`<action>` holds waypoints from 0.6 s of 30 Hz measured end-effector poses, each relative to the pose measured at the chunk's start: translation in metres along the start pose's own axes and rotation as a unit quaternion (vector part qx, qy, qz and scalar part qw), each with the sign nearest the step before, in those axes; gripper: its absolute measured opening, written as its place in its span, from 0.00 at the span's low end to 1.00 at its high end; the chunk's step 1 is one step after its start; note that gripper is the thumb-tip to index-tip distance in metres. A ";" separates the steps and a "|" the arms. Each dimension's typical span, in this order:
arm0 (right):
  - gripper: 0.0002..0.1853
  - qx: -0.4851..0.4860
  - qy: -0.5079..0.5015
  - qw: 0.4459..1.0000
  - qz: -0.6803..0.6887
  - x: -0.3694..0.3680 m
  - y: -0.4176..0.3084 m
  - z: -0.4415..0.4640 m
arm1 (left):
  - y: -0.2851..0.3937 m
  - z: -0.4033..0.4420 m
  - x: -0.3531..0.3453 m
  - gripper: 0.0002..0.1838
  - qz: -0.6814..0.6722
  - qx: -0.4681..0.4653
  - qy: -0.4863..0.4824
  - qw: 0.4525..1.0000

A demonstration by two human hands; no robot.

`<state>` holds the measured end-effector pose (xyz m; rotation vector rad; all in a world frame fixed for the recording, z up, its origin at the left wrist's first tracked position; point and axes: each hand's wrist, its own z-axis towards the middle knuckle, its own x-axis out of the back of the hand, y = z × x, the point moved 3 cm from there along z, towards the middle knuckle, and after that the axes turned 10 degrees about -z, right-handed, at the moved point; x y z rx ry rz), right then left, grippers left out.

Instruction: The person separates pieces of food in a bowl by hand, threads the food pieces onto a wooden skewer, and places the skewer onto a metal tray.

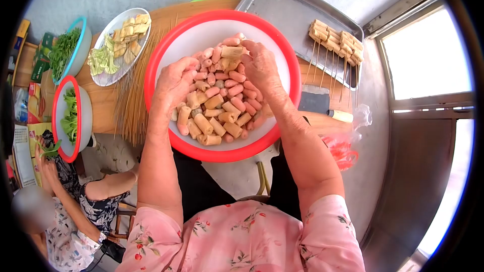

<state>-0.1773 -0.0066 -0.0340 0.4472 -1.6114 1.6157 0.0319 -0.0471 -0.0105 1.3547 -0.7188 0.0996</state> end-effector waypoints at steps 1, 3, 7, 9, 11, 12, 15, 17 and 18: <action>0.16 0.002 0.001 1.000 0.000 -0.004 -0.001 0.001 | 0.003 0.002 -0.002 0.12 0.000 -0.001 0.002 1.000; 0.18 0.134 0.044 0.989 -0.053 -0.010 -0.012 0.000 | 0.003 0.005 -0.002 0.12 0.012 0.045 0.040 0.998; 0.23 0.182 0.045 0.975 -0.118 -0.024 -0.014 0.005 | 0.010 0.005 0.002 0.11 -0.297 0.124 0.126 0.938; 0.23 0.169 0.042 0.973 -0.152 -0.026 -0.015 0.004 | 0.010 0.007 0.003 0.11 -0.324 0.121 0.137 0.928; 0.24 0.156 0.037 0.970 -0.185 -0.027 -0.016 0.003 | 0.008 0.007 0.004 0.12 -0.351 0.120 0.149 0.917; 0.25 0.149 0.034 0.974 -0.166 -0.027 -0.015 0.003 | 0.006 0.007 0.004 0.13 -0.374 0.131 0.140 0.907; 0.26 0.138 0.037 0.979 -0.142 -0.026 -0.017 0.002 | -0.003 0.008 0.003 0.16 -0.416 0.148 0.141 0.886; 0.26 0.135 0.043 0.980 -0.138 -0.025 -0.019 -0.002 | -0.009 0.009 0.002 0.16 -0.435 0.154 0.151 0.874; 0.26 0.130 0.049 0.980 -0.140 -0.025 -0.020 -0.004 | -0.011 0.009 0.001 0.16 -0.460 0.172 0.147 0.859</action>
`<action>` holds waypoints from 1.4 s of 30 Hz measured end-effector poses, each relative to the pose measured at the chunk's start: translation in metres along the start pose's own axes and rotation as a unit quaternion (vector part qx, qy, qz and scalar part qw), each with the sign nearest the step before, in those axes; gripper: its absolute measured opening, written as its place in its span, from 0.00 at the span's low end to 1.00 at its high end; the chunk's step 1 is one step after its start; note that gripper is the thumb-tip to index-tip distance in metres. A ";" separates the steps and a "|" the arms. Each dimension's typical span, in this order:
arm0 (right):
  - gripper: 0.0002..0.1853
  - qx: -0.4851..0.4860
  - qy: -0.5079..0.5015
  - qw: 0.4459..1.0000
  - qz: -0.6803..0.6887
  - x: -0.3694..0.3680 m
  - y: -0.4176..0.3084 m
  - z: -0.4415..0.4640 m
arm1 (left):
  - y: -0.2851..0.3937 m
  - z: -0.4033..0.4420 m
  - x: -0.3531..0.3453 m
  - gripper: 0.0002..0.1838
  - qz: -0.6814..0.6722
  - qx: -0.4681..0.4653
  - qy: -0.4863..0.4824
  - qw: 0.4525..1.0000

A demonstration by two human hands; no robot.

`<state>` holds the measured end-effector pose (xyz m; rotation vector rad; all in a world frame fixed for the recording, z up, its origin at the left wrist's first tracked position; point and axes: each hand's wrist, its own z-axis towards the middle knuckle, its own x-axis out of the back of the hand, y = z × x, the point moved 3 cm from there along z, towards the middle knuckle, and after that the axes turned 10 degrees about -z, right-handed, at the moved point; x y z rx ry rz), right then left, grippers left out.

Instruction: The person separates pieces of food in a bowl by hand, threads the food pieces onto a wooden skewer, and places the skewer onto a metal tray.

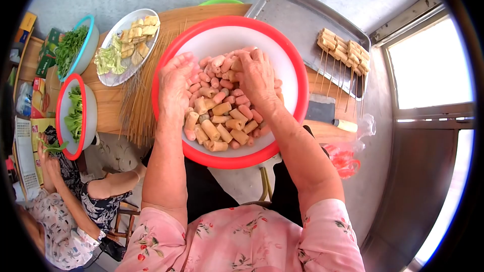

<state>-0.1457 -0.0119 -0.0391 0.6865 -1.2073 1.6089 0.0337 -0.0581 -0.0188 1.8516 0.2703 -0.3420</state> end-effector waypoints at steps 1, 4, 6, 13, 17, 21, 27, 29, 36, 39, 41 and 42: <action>0.25 -0.005 0.006 1.000 -0.003 0.002 -0.001 -0.002 | -0.001 0.000 -0.001 0.17 -0.025 0.023 0.002 0.999; 0.25 0.003 0.009 1.000 -0.004 0.001 -0.001 -0.007 | 0.001 -0.007 -0.008 0.13 -0.058 0.003 0.065 0.996; 0.24 0.010 0.007 1.000 0.005 0.005 -0.004 -0.011 | -0.007 -0.001 -0.010 0.14 0.013 -0.029 0.026 0.999; 0.21 -0.014 -0.074 0.997 0.035 0.019 -0.006 -0.029 | -0.036 -0.002 -0.023 0.10 0.545 -0.191 -0.121 0.808; 0.20 -0.173 -0.043 0.963 0.201 0.020 0.008 -0.018 | -0.033 -0.004 -0.024 0.11 0.516 -0.213 -0.134 0.819; 0.22 0.053 0.023 0.998 -0.026 0.023 0.003 -0.006 | -0.035 0.001 -0.023 0.09 0.479 -0.236 -0.158 0.831; 0.20 -0.007 -0.061 0.993 0.105 0.006 0.018 -0.002 | -0.038 0.000 -0.025 0.08 0.455 -0.217 -0.160 0.849; 0.16 -0.049 -0.123 0.986 0.099 0.009 0.016 -0.002 | -0.036 0.000 -0.026 0.09 0.460 -0.198 -0.168 0.849; 0.27 -0.001 -0.097 0.991 0.091 0.008 0.020 -0.005 | -0.047 0.000 -0.024 0.17 0.493 -0.271 -0.131 0.816; 0.22 -0.018 -0.124 0.989 0.080 0.007 0.020 -0.006 | -0.046 0.004 -0.025 0.13 0.509 -0.328 -0.154 0.781; 0.16 0.025 -0.115 0.987 0.114 0.004 0.024 -0.005 | -0.057 0.017 -0.015 0.13 0.472 -0.290 -0.171 0.815; 0.16 0.026 -0.115 0.986 0.115 0.004 0.024 -0.005 | -0.056 0.020 -0.012 0.12 0.431 -0.251 -0.186 0.846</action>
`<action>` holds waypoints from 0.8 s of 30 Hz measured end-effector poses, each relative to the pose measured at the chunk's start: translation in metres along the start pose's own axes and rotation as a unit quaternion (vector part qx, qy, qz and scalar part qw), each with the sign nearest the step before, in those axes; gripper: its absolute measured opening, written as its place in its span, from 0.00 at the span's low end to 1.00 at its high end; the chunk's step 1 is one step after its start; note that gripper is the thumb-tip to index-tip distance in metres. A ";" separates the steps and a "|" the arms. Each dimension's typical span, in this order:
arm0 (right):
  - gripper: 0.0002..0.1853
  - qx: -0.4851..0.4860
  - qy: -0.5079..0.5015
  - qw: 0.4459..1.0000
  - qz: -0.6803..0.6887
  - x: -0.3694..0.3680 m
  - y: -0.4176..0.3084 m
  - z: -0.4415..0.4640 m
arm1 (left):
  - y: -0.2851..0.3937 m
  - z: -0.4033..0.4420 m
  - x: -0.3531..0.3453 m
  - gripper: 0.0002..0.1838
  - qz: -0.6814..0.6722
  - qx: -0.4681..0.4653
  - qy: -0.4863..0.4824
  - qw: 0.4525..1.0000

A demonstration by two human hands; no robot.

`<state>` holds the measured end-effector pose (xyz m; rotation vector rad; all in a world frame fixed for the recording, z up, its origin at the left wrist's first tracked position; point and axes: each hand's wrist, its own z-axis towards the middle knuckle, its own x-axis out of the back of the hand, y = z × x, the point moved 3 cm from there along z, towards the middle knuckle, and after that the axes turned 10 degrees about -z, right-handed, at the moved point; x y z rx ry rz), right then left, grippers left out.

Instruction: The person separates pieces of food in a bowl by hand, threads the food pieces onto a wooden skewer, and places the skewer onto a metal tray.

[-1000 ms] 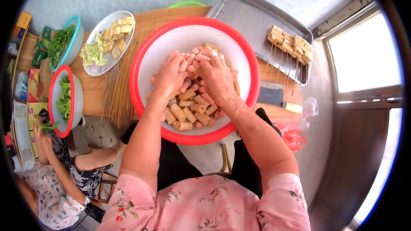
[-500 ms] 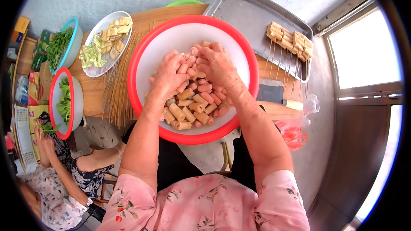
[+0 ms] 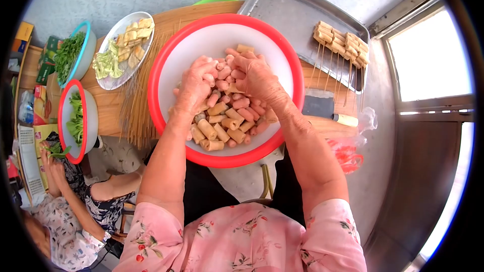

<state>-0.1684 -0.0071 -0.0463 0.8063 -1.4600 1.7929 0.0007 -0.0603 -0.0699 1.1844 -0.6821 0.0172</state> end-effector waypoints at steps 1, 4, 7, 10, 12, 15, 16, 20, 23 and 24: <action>0.13 -0.005 -0.005 1.000 0.011 0.000 0.000 0.000 | -0.002 0.000 0.004 0.12 0.002 0.000 0.001 1.000; 0.11 -0.014 -0.005 1.000 0.024 0.002 -0.004 -0.002 | 0.004 0.001 0.015 0.14 -0.147 0.129 0.014 0.980; 0.11 -0.024 -0.003 0.999 0.024 0.001 0.000 -0.005 | 0.009 -0.004 0.021 0.20 -0.332 0.286 0.080 0.895; 0.12 -0.046 0.002 0.999 0.028 0.000 -0.005 -0.010 | 0.000 -0.005 0.023 0.25 -0.438 0.316 0.152 0.828; 0.13 -0.060 0.012 0.998 0.030 0.001 -0.004 -0.012 | 0.008 -0.003 0.017 0.24 -0.395 0.334 0.083 0.852; 0.12 -0.077 0.041 0.989 0.123 0.006 0.003 -0.013 | 0.000 -0.001 0.012 0.24 -0.377 0.308 0.109 0.867; 0.11 -0.145 0.023 0.968 0.204 0.012 0.003 -0.013 | -0.001 0.000 0.015 0.23 -0.389 0.270 0.095 0.876; 0.10 -0.204 0.058 0.921 0.328 0.018 0.006 -0.016 | 0.027 0.001 0.015 0.24 -0.387 0.251 0.121 0.879; 0.11 -0.180 0.109 0.933 0.291 0.020 -0.005 -0.016 | 0.044 -0.002 0.013 0.26 -0.463 0.274 0.078 0.839; 0.11 -0.190 0.115 0.927 0.303 0.024 -0.014 -0.016 | 0.046 -0.001 0.012 0.27 -0.480 0.259 0.049 0.837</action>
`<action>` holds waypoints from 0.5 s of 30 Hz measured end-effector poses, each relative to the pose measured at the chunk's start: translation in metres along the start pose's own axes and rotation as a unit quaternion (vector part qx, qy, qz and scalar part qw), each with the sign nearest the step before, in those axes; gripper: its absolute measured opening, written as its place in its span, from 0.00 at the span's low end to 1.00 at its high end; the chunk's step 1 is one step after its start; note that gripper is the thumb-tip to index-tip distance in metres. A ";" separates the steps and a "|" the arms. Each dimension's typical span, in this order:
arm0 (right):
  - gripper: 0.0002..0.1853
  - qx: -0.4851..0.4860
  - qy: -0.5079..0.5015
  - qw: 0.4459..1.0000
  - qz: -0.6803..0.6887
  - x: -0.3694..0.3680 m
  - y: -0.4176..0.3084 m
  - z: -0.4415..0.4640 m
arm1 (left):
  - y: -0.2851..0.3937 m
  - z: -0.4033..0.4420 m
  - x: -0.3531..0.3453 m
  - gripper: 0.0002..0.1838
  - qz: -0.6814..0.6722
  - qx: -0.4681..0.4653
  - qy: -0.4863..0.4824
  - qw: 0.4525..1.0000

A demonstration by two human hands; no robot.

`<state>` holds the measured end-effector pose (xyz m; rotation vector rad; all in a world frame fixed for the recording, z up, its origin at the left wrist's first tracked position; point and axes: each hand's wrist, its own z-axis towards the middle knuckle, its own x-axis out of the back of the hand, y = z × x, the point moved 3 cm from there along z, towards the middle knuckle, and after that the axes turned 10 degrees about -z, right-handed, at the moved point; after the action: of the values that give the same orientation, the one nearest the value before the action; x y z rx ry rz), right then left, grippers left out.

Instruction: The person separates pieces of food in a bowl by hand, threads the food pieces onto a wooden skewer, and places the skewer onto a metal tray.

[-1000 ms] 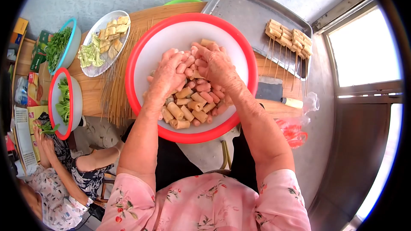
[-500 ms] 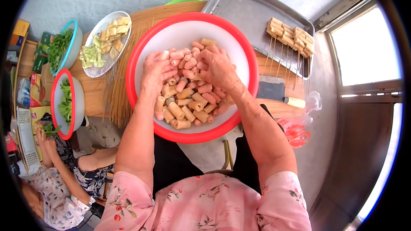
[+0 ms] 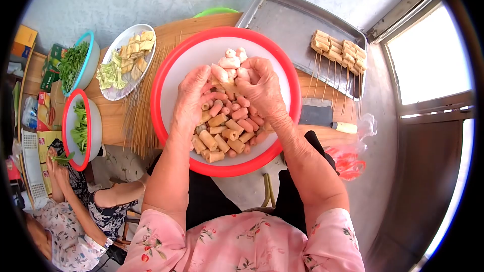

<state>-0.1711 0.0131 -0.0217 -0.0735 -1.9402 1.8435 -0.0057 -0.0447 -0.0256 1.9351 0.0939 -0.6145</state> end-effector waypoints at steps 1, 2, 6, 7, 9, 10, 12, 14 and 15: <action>0.12 -0.010 0.008 1.000 0.012 -0.001 -0.008 -0.003 | 0.000 -0.001 -0.003 0.29 -0.008 0.003 -0.036 0.999; 0.12 -0.010 0.009 1.000 0.012 -0.001 -0.014 -0.004 | 0.001 -0.002 -0.006 0.29 -0.008 0.003 -0.037 0.999; 0.13 -0.099 -0.015 0.988 0.121 -0.004 -0.025 -0.010 | 0.009 -0.010 -0.020 0.32 0.006 -0.098 -0.069 0.993; 0.14 -0.108 -0.020 0.982 0.152 -0.004 -0.026 -0.011 | 0.013 -0.011 -0.023 0.33 0.024 -0.130 -0.083 0.988; 0.16 -0.106 -0.027 0.983 0.150 -0.006 -0.021 -0.012 | 0.018 -0.014 -0.026 0.33 -0.007 -0.108 -0.111 0.988; 0.19 -0.106 -0.035 0.982 0.150 -0.008 -0.017 -0.012 | 0.019 -0.016 -0.027 0.33 0.011 -0.110 -0.105 0.988; 0.20 -0.108 -0.025 0.985 0.134 -0.012 -0.013 -0.014 | 0.018 -0.018 -0.027 0.34 0.030 -0.111 -0.099 0.988; 0.21 -0.109 -0.015 0.987 0.118 -0.012 -0.012 -0.014 | 0.015 -0.018 -0.028 0.34 0.023 -0.113 -0.096 0.989; 0.20 -0.105 -0.023 0.988 0.109 -0.012 -0.011 -0.014 | 0.014 -0.018 -0.028 0.34 0.021 -0.114 -0.096 0.989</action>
<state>-0.1521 0.0207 -0.0145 -0.3237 -2.2301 1.7777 -0.0186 -0.0290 0.0046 1.6467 0.0019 -0.7269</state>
